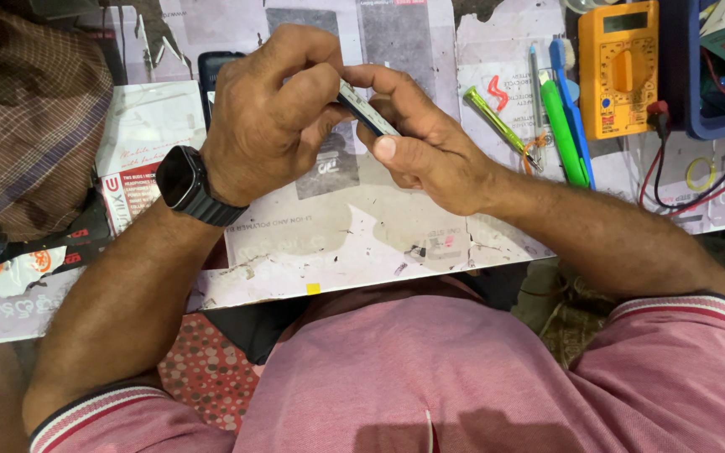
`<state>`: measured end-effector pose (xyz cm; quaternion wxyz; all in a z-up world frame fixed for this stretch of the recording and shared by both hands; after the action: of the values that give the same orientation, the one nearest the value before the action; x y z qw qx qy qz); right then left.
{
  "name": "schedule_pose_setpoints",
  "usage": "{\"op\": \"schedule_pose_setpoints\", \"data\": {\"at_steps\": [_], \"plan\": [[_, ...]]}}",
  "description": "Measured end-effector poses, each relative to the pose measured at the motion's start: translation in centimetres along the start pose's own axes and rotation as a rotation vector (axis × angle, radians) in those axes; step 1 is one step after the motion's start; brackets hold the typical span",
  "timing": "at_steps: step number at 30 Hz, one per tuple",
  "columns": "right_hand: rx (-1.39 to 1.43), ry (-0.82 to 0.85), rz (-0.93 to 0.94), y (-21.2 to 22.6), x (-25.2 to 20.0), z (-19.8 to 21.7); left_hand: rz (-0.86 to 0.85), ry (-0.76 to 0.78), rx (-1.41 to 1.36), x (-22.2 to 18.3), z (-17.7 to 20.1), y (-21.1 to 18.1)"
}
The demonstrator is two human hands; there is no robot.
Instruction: The person disassembles a mobile phone using a screwdriver and a prying tool. They remove the back cover, unscrew internal components, and separate the casing to access the battery and circuit board. The person then reassembles the phone, aligning the parts and snapping the casing back together.
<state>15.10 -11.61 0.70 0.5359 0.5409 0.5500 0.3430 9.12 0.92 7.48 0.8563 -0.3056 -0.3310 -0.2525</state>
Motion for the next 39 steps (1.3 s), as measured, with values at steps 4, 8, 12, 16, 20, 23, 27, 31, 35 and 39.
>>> {"op": "schedule_pose_setpoints", "data": {"at_steps": [4, 8, 12, 16, 20, 23, 27, 31, 35, 39], "plan": [[0.007, 0.003, 0.011, 0.0, 0.1, -0.1, 0.023, 0.002, -0.025, 0.8, 0.4, -0.5], [0.036, -0.013, -0.021, -0.4, 0.2, 0.0, 0.014, 0.057, 0.05, 1.1, 0.3, -0.9], [0.021, -0.016, -0.019, -0.6, 0.3, 0.3, 0.018, 0.086, 0.078, 0.7, -0.3, -0.5], [0.042, -0.018, 0.018, -0.3, 0.3, 0.4, 0.013, 0.064, 0.061, 0.6, -0.4, -0.5], [0.331, -0.023, -0.097, -1.3, 0.5, 0.4, 0.067, 0.073, -0.026, 0.6, -0.5, -0.3], [0.447, -0.045, -0.13, -1.5, 0.6, 0.5, 0.078, 0.081, -0.004, 0.8, -0.5, -0.5], [0.474, -0.07, -0.138, -1.7, 0.5, 0.5, 0.1, 0.077, 0.011, 1.0, -0.7, -0.4], [0.492, -0.096, -0.138, -1.9, 0.5, 0.6, 0.078, 0.067, -0.037, 0.8, -0.8, -0.3], [0.52, -0.088, -0.127, -1.9, 0.4, 0.5, 0.099, 0.08, -0.08, 0.6, -1.3, -0.2], [0.56, -0.094, -0.133, -2.2, 0.4, 0.6, 0.083, 0.063, -0.091, 0.5, -1.5, -0.2]]}}
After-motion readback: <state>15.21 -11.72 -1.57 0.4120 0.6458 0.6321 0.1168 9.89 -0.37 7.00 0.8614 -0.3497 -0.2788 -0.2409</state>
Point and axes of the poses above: each hand's wrist, its own x-axis towards the middle knuckle, its own z-axis out of the back of the hand, y = z × x, the point moved 9 cm from there along x, towards the middle knuckle, and after that the axes turned 9 degrees about -z, right-handed, at the moved point
